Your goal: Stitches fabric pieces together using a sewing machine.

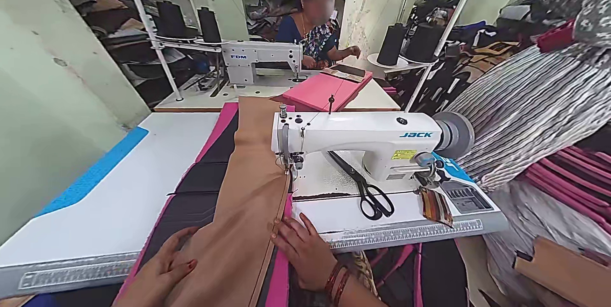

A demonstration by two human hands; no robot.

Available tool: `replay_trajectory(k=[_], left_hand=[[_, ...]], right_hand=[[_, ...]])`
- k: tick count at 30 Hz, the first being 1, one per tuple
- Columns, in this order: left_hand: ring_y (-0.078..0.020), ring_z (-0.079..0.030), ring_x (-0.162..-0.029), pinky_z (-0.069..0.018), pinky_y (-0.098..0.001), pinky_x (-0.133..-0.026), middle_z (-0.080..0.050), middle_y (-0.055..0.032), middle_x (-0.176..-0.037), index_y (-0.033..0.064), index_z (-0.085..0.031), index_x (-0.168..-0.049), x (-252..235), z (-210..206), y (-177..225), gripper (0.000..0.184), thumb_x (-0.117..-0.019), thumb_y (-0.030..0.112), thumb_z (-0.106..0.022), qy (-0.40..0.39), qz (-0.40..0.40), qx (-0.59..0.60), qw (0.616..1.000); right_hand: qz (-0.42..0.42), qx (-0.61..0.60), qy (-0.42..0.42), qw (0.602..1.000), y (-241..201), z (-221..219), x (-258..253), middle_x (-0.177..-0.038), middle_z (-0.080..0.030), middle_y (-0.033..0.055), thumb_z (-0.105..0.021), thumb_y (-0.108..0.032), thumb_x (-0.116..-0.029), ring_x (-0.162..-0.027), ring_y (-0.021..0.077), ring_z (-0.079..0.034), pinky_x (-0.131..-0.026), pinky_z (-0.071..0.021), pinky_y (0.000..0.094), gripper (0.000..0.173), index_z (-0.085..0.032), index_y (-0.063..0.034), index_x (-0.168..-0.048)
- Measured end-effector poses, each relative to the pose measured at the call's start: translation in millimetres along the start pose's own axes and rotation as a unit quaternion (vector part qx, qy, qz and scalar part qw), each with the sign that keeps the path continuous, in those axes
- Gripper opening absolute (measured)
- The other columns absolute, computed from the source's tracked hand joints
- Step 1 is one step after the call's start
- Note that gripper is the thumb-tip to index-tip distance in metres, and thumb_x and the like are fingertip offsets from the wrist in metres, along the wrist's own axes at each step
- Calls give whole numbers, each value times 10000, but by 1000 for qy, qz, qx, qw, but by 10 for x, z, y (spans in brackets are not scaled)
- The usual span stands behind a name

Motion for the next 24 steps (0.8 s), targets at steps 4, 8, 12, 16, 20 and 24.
replay_trajectory(k=[4, 8, 12, 16, 20, 24], left_hand=[[-473, -637, -1141, -472, -647, -1001, -637, -326, -1224, 22, -330, -1545, -352, 48, 114, 836, -876, 199, -797, -54, -9, -138, 989], [-349, -639, -1056, -488, -556, -931, -659, -254, -1171, -25, -496, -1412, -868, 252, 529, 672, -1071, 542, -378, 9, -10, -33, 999], [-350, -670, -1015, -520, -511, -938, -643, -290, -1206, -31, -366, -1507, -1335, 223, 786, 731, -1021, 463, -603, 54, 33, -1, 998], [-483, -547, -1282, -434, -632, -1062, -490, -341, -1436, -45, -395, -1501, -1386, 172, 993, 854, -896, 411, -790, 80, 28, -172, 981], [-441, -591, -1247, -453, -617, -1039, -610, -311, -1298, -69, -599, -1282, -1505, 47, 939, 645, -933, 457, -731, 29, 49, -306, 950], [-434, -590, -1252, -435, -616, -1054, -634, -289, -1274, -60, -620, -1257, -1551, -34, 1084, 456, -1034, 338, -607, 5, 8, -325, 946]], right_hand=[[-14, 71, 93, 993, -53, 59, -149, -1233, -730, 62, -568, -24, -899, -1187, 247, -672, -1016, -527, 431, 350, -736, -113, -1193], [-13, 74, 155, 985, -68, 96, -208, -1098, -755, 38, -529, -33, -929, -1081, 214, -701, -962, -547, 394, 269, -757, -135, -1031], [-24, 61, 168, 984, -61, 124, -177, -1121, -755, 56, -550, -18, -917, -1108, 225, -703, -985, -548, 386, 274, -763, -137, -1042], [-22, 49, 172, 984, -45, 128, -140, -1149, -754, 50, -554, -11, -929, -1128, 216, -696, -1008, -536, 383, 292, -770, -144, -1074], [-18, 54, 161, 985, -51, 118, -143, -1166, -748, 49, -554, -13, -921, -1140, 218, -689, -1006, -536, 383, 302, -764, -146, -1092], [-19, 70, 144, 987, -60, 86, -161, -1252, -728, 34, -557, -23, -930, -1226, 212, -654, -1036, -515, 382, 292, -750, -159, -1102]])
Point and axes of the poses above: each hand's wrist, its own x-axis away from the middle knuckle, its own z-axis out of the back of the hand, y = z × x, the point moved 10 cm from there along -x, towards the middle knuckle
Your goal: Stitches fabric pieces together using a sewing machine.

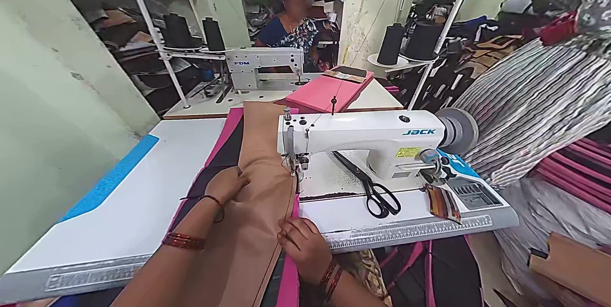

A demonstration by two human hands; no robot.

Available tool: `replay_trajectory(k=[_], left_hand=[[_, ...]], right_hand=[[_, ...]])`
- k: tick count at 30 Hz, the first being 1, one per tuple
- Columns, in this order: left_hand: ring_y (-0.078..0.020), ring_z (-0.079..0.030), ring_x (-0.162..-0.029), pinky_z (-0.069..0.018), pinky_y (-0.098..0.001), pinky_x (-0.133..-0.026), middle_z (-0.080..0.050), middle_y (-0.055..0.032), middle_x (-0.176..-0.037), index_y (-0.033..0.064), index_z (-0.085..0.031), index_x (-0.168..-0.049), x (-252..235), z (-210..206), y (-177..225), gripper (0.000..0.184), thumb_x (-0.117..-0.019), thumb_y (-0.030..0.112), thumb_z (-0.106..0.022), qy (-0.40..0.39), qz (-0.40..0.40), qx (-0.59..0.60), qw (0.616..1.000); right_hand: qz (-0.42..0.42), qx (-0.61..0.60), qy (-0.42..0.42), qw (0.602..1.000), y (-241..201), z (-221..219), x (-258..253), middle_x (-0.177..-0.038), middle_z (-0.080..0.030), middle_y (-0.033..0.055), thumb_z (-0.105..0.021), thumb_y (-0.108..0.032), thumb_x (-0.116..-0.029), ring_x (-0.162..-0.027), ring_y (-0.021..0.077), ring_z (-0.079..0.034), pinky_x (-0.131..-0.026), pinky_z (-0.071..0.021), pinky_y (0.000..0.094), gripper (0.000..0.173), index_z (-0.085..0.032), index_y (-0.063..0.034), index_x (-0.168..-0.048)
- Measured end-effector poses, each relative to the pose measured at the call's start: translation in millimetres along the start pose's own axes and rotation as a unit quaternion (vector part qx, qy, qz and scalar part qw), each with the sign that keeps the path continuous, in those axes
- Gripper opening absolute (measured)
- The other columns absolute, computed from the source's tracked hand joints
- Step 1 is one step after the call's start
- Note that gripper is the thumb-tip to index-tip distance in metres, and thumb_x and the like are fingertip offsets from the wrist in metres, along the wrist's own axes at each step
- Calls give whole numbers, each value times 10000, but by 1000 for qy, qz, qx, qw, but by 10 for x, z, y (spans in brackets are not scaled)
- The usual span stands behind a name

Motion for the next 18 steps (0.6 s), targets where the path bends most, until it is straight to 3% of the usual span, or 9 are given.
replay_trajectory(k=[4, 8, 10, 12, 14, 15, 16, 18], left_hand=[[-436, -575, -1294, -446, -638, -1051, -619, -261, -1346, -9, -599, -1340, -102, 159, 172, 405, -1046, 269, -577, 60, -11, -38, 997], [-461, -570, -1283, -454, -652, -1023, -596, -274, -1366, -29, -569, -1361, -56, 132, 279, 423, -1023, 221, -617, 121, 9, -54, 991], [-531, -481, -1336, -403, -711, -1028, -496, -334, -1438, -69, -504, -1422, 177, 208, 439, 440, -1013, 84, -557, 221, -48, -80, 971], [-514, -393, -1434, -298, -720, -1114, -438, -307, -1537, -52, -469, -1488, 462, 120, 711, 473, -1025, 40, -472, 268, -180, -94, 942], [-412, -386, -1478, -316, -627, -1164, -442, -213, -1578, -4, -489, -1496, 644, -234, 953, 467, -1055, 151, -468, 172, -297, -106, 933], [-396, -410, -1472, -325, -606, -1176, -490, -189, -1552, 7, -558, -1446, 745, -426, 1047, 432, -1053, 176, -493, 124, -353, -91, 923], [-390, -444, -1449, -340, -593, -1171, -549, -171, -1505, 21, -625, -1383, 828, -581, 1103, 389, -1049, 183, -509, 84, -385, -76, 916], [-341, -437, -1464, -326, -544, -1198, -553, -111, -1515, 68, -641, -1381, 890, -765, 1101, 379, -1052, 183, -491, 45, -379, -78, 921]], right_hand=[[-3, 1, 7, 1000, 2, -13, -7, -1235, -738, 8, -545, -18, -934, -1215, 189, -658, -1030, -511, 376, 293, -750, -163, -1084], [-5, -1, -2, 1000, 1, -32, 3, -1251, -732, 9, -532, 3, -924, -1220, 183, -654, -1025, -511, 381, 324, -743, -150, -1117], [-8, 3, -4, 1000, -1, -31, 11, -1259, -731, 10, -528, 10, -930, -1224, 180, -657, -1028, -516, 378, 345, -740, -144, -1154], [-7, 12, -5, 1000, -15, -21, 4, -1255, -733, 16, -524, 11, -928, -1215, 184, -660, -1016, -519, 378, 376, -736, -142, -1199], [-4, 25, 2, 1000, -25, -19, -11, -1227, -741, 12, -519, -2, -934, -1195, 184, -667, -1000, -524, 375, 357, -747, -146, -1168], [-4, 28, 5, 1000, -25, -15, -19, -1214, -746, 7, -514, -14, -940, -1185, 183, -671, -993, -525, 373, 342, -754, -150, -1141], [-6, 29, 10, 1000, -25, -2, -27, -1197, -753, 3, -513, -26, -947, -1169, 183, -680, -987, -529, 373, 325, -761, -152, -1115], [-17, 18, 21, 999, -21, 42, -21, -1146, -770, -4, -520, -47, -963, -1130, 180, -701, -989, -541, 373, 300, -780, -153, -1068]])
Point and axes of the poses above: each hand's wrist, its own x-axis away from the middle knuckle, its own z-axis out of the back of the hand, y = z × x, the point moved 10 cm from there along -x, towards the middle knuckle
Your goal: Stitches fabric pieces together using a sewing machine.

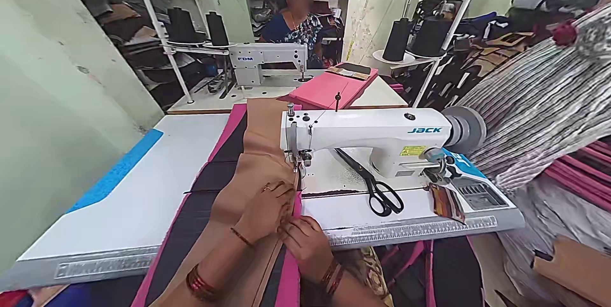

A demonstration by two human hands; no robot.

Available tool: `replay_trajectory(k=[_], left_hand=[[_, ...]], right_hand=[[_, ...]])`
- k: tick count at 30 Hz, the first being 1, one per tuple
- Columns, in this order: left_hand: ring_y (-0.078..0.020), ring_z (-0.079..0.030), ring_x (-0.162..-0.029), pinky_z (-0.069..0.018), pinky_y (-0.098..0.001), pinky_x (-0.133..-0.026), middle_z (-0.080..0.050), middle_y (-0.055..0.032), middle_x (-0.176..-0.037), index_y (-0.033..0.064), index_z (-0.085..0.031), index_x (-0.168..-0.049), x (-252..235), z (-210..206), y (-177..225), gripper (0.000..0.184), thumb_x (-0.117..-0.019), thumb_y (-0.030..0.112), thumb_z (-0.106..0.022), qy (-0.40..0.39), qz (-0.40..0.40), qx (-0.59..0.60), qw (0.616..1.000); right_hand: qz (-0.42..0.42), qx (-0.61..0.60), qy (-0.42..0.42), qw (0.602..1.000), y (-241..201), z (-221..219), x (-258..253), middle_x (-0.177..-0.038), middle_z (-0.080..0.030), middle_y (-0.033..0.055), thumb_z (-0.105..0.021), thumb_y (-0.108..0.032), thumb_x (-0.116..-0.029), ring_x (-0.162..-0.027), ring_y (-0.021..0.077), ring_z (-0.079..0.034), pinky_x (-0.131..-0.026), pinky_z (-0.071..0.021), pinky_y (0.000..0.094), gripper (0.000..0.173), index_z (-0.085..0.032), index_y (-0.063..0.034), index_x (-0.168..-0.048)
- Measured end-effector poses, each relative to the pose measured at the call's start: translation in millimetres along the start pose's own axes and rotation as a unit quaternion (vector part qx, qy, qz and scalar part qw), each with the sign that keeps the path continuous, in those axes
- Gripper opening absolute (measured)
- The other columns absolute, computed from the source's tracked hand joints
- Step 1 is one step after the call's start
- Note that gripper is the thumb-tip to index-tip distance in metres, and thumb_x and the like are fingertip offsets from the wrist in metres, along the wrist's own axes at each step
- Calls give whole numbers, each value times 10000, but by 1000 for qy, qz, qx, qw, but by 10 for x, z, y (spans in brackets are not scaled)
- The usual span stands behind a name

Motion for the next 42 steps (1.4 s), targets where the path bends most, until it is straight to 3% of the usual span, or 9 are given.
replay_trajectory(k=[4, 9, 20, 24, 26, 32, 35, 42], left_hand=[[-278, -370, -1510, -277, -512, -1228, -477, -56, -1585, 108, -558, -1471, -45, -47, 7, 417, -1079, 190, -440, -74, 72, -25, 994], [-288, -319, -1535, -257, -581, -1217, -424, -45, -1621, 115, -500, -1515, -122, -59, 40, 441, -1087, 198, -433, -128, 114, -52, 984], [-335, -344, -1513, -292, -589, -1194, -434, -105, -1604, 94, -513, -1499, -352, 7, -11, 433, -1081, 177, -435, -81, 148, -34, 985], [-378, -447, -1431, -329, -595, -1154, -537, -168, -1492, 71, -653, -1352, -266, 132, 80, 350, -1061, 141, -472, -28, 164, -36, 985], [-361, -442, -1435, -327, -587, -1154, -530, -139, -1505, 107, -615, -1413, -229, 110, 60, 384, -1076, 127, -430, -62, 187, -42, 980], [-392, -424, -1423, -372, -627, -1091, -484, -160, -1519, 121, -623, -1395, -410, 118, -36, 382, -1049, 117, -459, -94, 199, -41, 975], [-409, -419, -1431, -375, -605, -1117, -471, -181, -1536, 115, -605, -1422, -479, 66, -89, 391, -1053, 128, -474, -96, 208, -32, 973], [-368, -488, -1405, -366, -483, -1180, -557, -216, -1456, -49, -607, -1339, -573, 109, -193, 354, -1050, 106, -477, -79, 207, -5, 975]], right_hand=[[-14, -10, 12, 1000, 53, 73, -24, -1116, -781, -13, -528, -50, -975, -1117, 160, -713, -1010, -537, 358, 287, -787, -158, -1033], [-18, -5, -12, 1000, 114, 68, -70, -1084, -782, -20, -548, -52, -961, -1096, 159, -722, -1004, -547, 396, 259, -781, -163, -988], [-99, -31, -90, 991, 446, -81, -155, -1135, -780, 36, -607, 19, -891, -1137, 238, -725, -1002, -543, 533, 240, -799, -105, -964], [-107, -18, -82, 991, 565, -114, -174, -1127, -783, 32, -602, 14, -892, -1121, 227, -733, -1005, -545, 507, 238, -801, -105, -947], [-124, -32, -92, 987, 625, -154, -215, -1133, -781, 53, -597, 28, -896, -1129, 245, -730, -1009, -539, 524, 231, -795, -80, -947], [-181, -80, -156, 968, 808, -295, -306, -1168, -767, 110, -583, 49, -930, -1176, 302, -706, -1065, -479, 593, 238, -795, -28, -1005], [-220, -112, -201, 948, 918, -396, -290, -1244, -738, 130, -542, 48, -966, -1256, 316, -659, -1106, -437, 599, 270, -783, -15, -1071], [-254, -136, -285, 914, 1142, -590, -387, -1355, -688, 92, -464, 6, -1027, -1363, 255, -578, -1205, -331, 551, 334, -750, -42, -1193]])
Point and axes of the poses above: each hand's wrist, its own x-axis away from the middle knuckle, its own z-axis out of the back of the hand, y = z × x, the point moved 10 cm from there along -x, towards the middle knuckle
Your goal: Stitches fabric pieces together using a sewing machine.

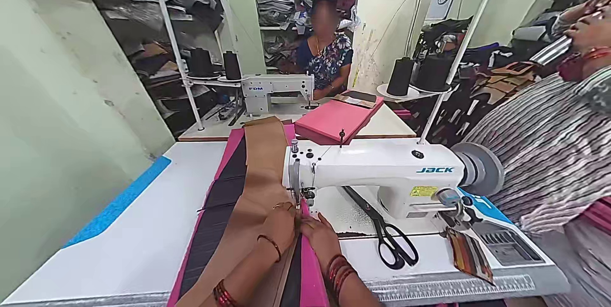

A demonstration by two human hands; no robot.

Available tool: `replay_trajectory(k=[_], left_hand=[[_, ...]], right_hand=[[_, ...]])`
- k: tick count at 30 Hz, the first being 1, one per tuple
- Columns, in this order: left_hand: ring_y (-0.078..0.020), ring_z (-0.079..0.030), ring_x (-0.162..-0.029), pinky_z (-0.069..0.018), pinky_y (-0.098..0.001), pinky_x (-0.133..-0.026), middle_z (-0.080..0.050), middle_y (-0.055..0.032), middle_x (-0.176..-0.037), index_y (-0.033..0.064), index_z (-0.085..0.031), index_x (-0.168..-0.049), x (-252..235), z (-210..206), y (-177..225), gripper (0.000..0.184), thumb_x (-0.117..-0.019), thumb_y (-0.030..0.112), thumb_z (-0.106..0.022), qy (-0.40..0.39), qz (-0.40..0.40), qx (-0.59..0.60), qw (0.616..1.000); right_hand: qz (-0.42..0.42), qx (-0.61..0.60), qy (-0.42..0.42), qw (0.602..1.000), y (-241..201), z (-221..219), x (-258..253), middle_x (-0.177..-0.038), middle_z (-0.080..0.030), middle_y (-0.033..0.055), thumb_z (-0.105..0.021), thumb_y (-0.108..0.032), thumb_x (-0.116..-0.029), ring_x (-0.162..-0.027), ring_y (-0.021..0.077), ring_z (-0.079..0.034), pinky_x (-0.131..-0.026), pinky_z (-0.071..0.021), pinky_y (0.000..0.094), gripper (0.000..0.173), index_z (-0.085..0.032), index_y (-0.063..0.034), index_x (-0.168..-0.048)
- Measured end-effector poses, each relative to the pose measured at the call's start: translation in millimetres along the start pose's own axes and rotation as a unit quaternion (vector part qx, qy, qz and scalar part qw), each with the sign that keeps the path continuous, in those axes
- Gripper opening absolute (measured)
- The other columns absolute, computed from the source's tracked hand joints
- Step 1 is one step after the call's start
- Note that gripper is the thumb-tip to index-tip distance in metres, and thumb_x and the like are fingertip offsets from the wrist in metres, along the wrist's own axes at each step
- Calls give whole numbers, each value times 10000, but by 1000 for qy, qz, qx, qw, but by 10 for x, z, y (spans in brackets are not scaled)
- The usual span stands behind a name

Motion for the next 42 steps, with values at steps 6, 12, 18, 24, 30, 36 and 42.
replay_trajectory(k=[6, 12, 18, 24, 30, 36, 42], left_hand=[[-354, -330, -1527, -240, -488, -1254, -447, -178, -1587, -1, -534, -1459, 276, -111, 13, 420, -1102, 152, -374, 29, -30, 17, 999], [-535, -537, -1296, -451, -674, -1036, -581, -315, -1376, 39, -629, -1388, 1326, -329, -49, 638, -873, 386, -775, 198, -35, 69, 977], [-388, -729, -837, -596, -509, -647, -738, -171, -945, 19, -776, -1130, 1538, -264, 131, 382, -756, -21, -709, 369, -56, -86, 924], [-348, -746, -961, -610, -485, -781, -752, -169, -1100, -26, -757, -1145, 1353, -190, 506, 301, -855, -17, -679, 240, -57, -118, 962], [-374, -701, -1094, -579, -473, -890, -697, -197, -1241, -40, -688, -1275, 1285, -399, 512, 363, -926, -15, -590, 142, -8, -84, 986], [-347, -729, -803, -603, -440, -680, -728, -184, -927, -44, -767, -1096, 1429, -392, 507, 331, -781, -21, -669, 371, -65, -80, 923], [-297, -707, -729, -571, -410, -617, -738, -127, -870, 2, -791, -1001, 1488, -474, 439, 369, -864, 152, -484, 489, -137, -87, 857]], right_hand=[[9, -45, -28, 999, 28, -34, 85, -1475, -597, 106, -426, 33, -1026, -1454, 285, -473, -1226, -288, 558, 402, -674, -44, -1333], [122, -201, 41, 971, 28, 169, 433, -1357, -671, 169, -455, 177, -876, -1375, 369, -551, -1195, -393, 474, 456, -750, 14, -1184], [156, -208, 99, 961, 25, 230, 508, -1255, -726, 163, -475, -34, -920, -1290, 363, -624, -1134, -453, 471, 343, -787, 13, -1055], [123, -191, 73, 971, 23, 216, 506, -1275, -712, 181, -483, 16, -917, -1314, 363, -605, -1153, -434, 458, 338, -771, 35, -1094], [93, -173, 123, 973, 75, 308, 517, -1247, -727, 169, -479, 22, -906, -1252, 345, -653, -1109, -476, 468, 357, -769, 26, -1114], [128, -81, 79, 985, -72, 181, 425, -1451, -610, 125, -525, -136, -915, -1280, 344, -609, -1083, -465, 457, 479, -644, 7, -1356], [106, 6, -15, 994, -103, -19, 361, -1544, -531, 66, -468, -247, -956, -1349, 345, -535, -1058, -448, 483, 535, -595, -31, -1429]])
Point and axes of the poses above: each hand's wrist, its own x-axis away from the middle knuckle, its own z-axis out of the back of the hand, y = z × x, the point moved 10 cm from there along -x, towards the middle knuckle
